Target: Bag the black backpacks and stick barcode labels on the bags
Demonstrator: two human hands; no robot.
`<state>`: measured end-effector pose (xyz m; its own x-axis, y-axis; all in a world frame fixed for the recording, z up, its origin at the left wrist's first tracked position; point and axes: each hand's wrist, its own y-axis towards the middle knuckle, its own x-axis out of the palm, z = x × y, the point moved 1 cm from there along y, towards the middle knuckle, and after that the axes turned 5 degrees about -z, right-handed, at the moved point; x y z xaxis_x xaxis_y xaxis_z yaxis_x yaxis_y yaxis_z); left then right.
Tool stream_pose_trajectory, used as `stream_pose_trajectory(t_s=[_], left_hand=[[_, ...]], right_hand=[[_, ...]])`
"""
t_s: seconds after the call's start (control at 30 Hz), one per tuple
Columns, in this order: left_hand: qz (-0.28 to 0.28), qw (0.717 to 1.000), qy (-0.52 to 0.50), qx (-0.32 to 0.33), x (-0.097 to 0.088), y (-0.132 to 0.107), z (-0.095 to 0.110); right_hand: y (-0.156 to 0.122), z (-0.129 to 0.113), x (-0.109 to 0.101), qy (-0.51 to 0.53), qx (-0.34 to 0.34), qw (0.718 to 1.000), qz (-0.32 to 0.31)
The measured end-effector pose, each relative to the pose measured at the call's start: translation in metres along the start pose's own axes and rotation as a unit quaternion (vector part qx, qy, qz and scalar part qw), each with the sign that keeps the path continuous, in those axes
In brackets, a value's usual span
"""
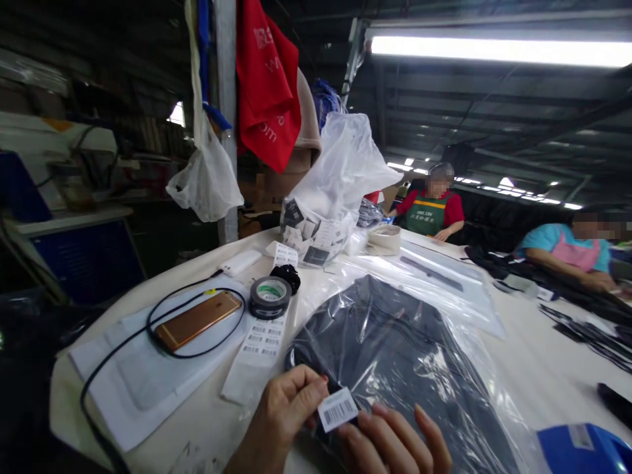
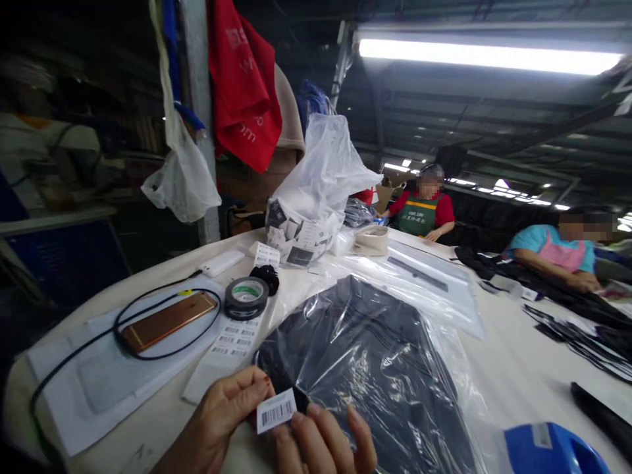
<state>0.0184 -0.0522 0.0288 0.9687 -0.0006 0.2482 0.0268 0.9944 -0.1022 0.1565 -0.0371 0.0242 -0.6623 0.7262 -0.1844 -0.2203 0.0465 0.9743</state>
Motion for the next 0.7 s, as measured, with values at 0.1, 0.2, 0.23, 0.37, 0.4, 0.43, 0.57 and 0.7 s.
stream_pose_trajectory(t_s=[0.1,0.2,0.23,0.37,0.4,0.43,0.57,0.7], left_hand=[[-0.024,0.998,-0.038,-0.037,0.020,0.004,-0.006],[-0.018,0.999,0.006,-0.031,0.026,0.009,-0.011],[-0.015,0.999,0.036,-0.021,0.027,0.012,-0.011],[0.001,0.981,0.190,0.046,0.028,0.038,0.002],[0.009,0.975,0.212,0.063,0.029,0.049,0.009],[0.016,0.972,0.222,0.077,0.032,0.061,0.017],[0.000,0.973,0.198,0.117,0.059,0.118,0.046],[-0.072,0.965,0.211,0.138,0.104,0.180,0.051]], right_hand=[[-0.008,0.004,-0.008,-0.013,0.000,1.000,-0.009],[-0.012,0.005,-0.014,-0.020,0.034,0.999,-0.013],[-0.011,0.007,-0.017,-0.015,0.044,0.999,-0.019],[-0.001,0.035,-0.033,0.076,-0.007,0.983,-0.165],[0.002,0.049,-0.037,0.106,-0.011,0.969,-0.223],[0.004,0.066,-0.040,0.131,0.006,0.952,-0.276],[0.000,0.144,-0.027,0.166,0.117,0.862,-0.464],[-0.016,0.194,0.011,0.178,0.137,0.794,-0.565]])
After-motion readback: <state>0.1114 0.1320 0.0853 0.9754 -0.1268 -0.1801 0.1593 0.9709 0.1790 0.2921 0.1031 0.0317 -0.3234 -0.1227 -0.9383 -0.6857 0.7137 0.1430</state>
